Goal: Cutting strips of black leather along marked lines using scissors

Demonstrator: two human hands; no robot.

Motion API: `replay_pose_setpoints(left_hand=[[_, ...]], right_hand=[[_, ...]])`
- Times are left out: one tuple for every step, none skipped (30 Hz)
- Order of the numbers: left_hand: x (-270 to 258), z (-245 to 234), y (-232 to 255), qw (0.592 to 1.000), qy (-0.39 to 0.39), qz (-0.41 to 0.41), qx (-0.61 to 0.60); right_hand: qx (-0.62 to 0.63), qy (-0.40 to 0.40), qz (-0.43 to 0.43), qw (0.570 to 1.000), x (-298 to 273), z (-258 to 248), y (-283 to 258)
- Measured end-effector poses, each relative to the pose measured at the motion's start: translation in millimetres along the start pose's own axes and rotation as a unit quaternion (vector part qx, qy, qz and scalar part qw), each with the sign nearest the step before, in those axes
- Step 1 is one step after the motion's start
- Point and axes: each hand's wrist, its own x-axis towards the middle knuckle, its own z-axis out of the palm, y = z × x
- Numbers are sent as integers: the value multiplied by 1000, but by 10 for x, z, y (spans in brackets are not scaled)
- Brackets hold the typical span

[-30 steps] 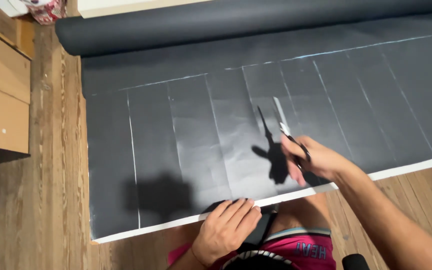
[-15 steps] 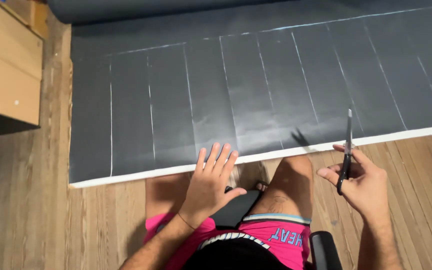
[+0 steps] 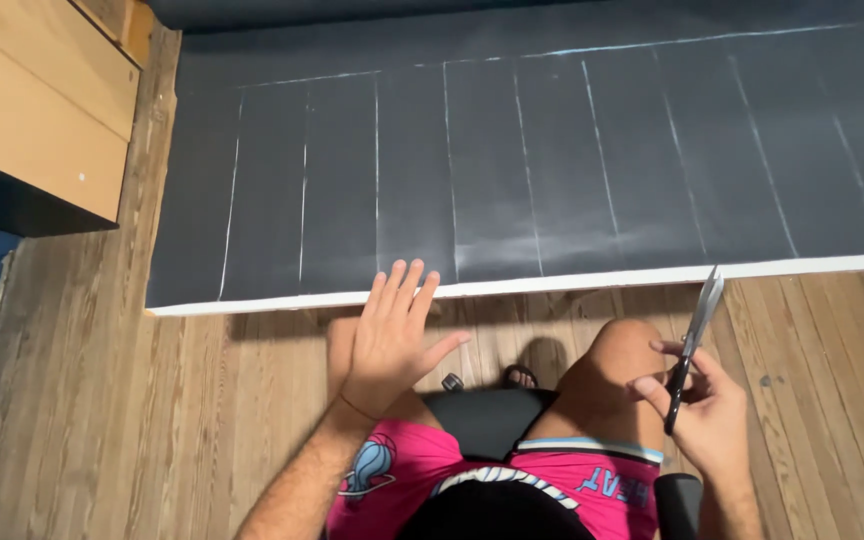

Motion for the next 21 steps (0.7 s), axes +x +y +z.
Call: replay_pose_setpoints(left_hand=[[-20, 36, 12, 1000, 5, 1, 1], [-58, 65, 40, 1000, -7, -20, -17], [-96, 97, 67, 998, -19, -40, -36], [-105, 82, 92, 998, -17, -42, -34], [-114, 65, 116, 996, -17, -56, -62], [-111, 48, 131, 993, -15, -69, -90], [-121, 81, 132, 994, -11, -70, -87], [-159, 105, 143, 993, -6, -68, -92], [-195, 129, 152, 993, -1, -65, -97], [-216, 140, 153, 993, 4, -67, -95], [-235, 152, 153, 995, -8, -63, -73], [-264, 171, 181, 996, -21, -59, -55], [-267, 170, 176, 996, -19, -60, -57], [-271, 180, 179, 995, -15, -71, -71], [-272, 196, 178, 993, -10, -82, -85], [-258, 182, 209, 993, -10, -83, -87], [-241, 168, 232, 991, 12, -93, -98], [-209, 148, 224, 988, 36, -103, -105], [-194, 130, 210, 988, 37, -105, -104], [-185, 119, 206, 989, 31, -106, -99], [-168, 115, 197, 990, 24, -107, -94]], right_hand=[[1, 1, -5, 1000, -34, -27, 72], [5, -6, -3, 1000, -78, -64, 148], [10, -13, -1, 1000, -121, -100, 226], [10, -15, -5, 1000, -170, -137, 260], [-24, -13, -4, 1000, -221, -174, 293], [-58, -11, -5, 998, -258, -206, 322], [-57, -12, -11, 998, -303, -208, 319], [-46, -15, -18, 999, -369, -214, 323], [-35, -19, -25, 999, -434, -220, 326], [-35, -20, -30, 999, -474, -209, 299], [11, -34, -57, 998, -511, -198, 272], [56, -47, -81, 994, -578, -208, 252], [54, -47, -82, 994, -563, -213, 321], [84, -79, -56, 992, -558, -222, 397], [114, -110, -28, 987, -546, -230, 475], [112, -110, -28, 987, -544, -256, 562], [126, -165, -44, 977, -537, -277, 645], [141, -223, -62, 963, -499, -274, 715], [140, -225, -63, 962, -508, -250, 768], [183, -231, -76, 953, -536, -231, 827], [225, -237, -89, 941, -554, -211, 886]])
